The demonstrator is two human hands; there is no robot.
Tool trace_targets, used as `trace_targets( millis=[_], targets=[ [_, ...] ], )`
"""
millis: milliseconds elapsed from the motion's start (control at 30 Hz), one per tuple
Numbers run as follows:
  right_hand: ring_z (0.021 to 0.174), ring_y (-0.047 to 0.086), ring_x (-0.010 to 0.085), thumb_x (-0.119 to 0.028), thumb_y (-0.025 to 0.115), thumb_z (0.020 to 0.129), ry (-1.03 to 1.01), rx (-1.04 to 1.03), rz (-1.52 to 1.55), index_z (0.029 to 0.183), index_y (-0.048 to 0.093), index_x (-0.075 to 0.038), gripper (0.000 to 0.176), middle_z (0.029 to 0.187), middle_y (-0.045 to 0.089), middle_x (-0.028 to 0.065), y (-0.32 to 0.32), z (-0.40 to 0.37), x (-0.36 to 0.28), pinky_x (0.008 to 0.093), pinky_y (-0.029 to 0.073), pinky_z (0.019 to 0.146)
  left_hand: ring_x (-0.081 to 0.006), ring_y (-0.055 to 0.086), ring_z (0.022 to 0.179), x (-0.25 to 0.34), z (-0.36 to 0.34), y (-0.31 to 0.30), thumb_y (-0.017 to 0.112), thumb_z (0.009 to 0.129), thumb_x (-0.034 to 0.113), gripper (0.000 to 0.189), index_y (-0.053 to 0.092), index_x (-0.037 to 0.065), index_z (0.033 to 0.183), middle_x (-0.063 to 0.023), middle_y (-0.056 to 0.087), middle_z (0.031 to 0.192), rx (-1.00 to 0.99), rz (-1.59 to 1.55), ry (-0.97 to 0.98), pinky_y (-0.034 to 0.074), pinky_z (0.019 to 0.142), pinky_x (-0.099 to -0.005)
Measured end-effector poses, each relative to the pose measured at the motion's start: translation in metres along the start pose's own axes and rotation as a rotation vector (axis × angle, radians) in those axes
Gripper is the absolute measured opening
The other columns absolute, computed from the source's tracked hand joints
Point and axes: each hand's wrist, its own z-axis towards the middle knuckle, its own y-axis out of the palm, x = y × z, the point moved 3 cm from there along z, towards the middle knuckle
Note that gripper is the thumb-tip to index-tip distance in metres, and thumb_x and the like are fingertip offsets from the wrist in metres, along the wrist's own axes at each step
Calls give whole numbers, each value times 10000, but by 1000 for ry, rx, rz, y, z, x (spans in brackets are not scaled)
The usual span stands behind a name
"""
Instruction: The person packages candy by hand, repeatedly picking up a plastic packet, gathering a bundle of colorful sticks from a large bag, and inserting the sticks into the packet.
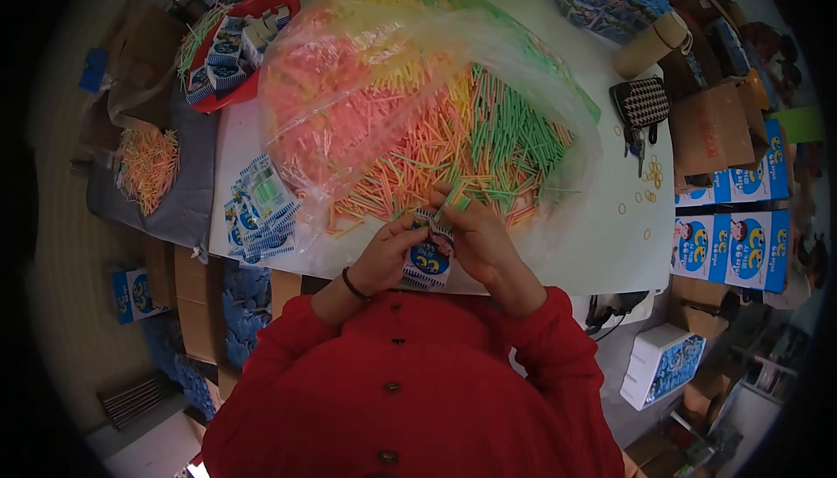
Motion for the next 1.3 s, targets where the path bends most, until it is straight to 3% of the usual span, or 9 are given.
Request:
trace_targets(
  millis=[167,233,333,533,867,967,1033,1133,1300],
  targets=[
    [1003,600,179,-14,484,947,-154,-49,-107,1167,549,-44,231,1104,605,64,-16,10,5,314,484,880,-125,642,941,8,-10,12,446,1009,164,239,586,5,1119,-63,671,1018,187,50,18,518,819,-251],
    [1100,573,205,-47,448,974,-878,-38,-1034,1153,542,-48,201,1128,615,77,-17,14,-22,325,453,939,-115,641,934,14,-13,10,444,1014,176,247,582,3,1124,-57,671,1022,259,77,16,521,805,-240],
    [1079,583,193,-73,434,992,-1048,-53,-1366,1125,539,-59,170,1201,602,92,-43,35,-31,286,449,902,-104,647,890,23,-14,4,461,1008,163,238,594,-5,1113,-51,678,1009,274,97,50,530,769,-231],
    [1215,521,259,-116,446,998,-551,-194,-156,1063,515,-80,101,1236,580,151,-10,5,-33,361,395,1011,-91,646,836,28,-20,-10,587,920,32,138,653,2,1037,-44,698,948,335,290,287,531,741,-235],
    [1251,491,238,-171,450,1004,-596,-427,-545,1074,529,-91,132,1336,514,176,39,-11,-16,365,378,1017,-106,637,885,34,-21,0,593,895,-31,145,654,-13,1025,-54,689,968,282,557,341,518,807,-242],
    [1290,453,254,-166,460,997,-493,-498,-633,1076,535,-94,131,1381,474,170,34,-4,-11,430,302,1067,-95,626,887,36,-23,3,593,901,-15,165,651,-17,1056,-45,682,981,274,536,372,511,803,-236],
    [1322,415,271,-157,484,979,-749,-480,-1134,1075,534,-92,126,1370,489,141,32,-2,-8,491,184,1108,-78,613,890,34,-24,2,600,905,3,180,653,-18,1075,-34,676,987,268,511,385,505,795,-228],
    [1340,393,279,-163,503,963,-851,-381,-1323,1109,540,-90,167,1282,568,98,33,-8,-1,514,87,1121,-86,605,928,26,-21,-4,579,920,12,205,625,-26,1117,-39,660,1033,210,418,365,499,824,-237],
    [1323,413,269,-175,521,945,-676,-429,-1027,1168,548,-100,236,1238,597,59,37,-10,-5,512,113,1120,-97,592,975,26,-17,-3,528,942,9,235,590,-32,1164,-43,640,1078,199,433,330,489,852,-250]
  ],
)
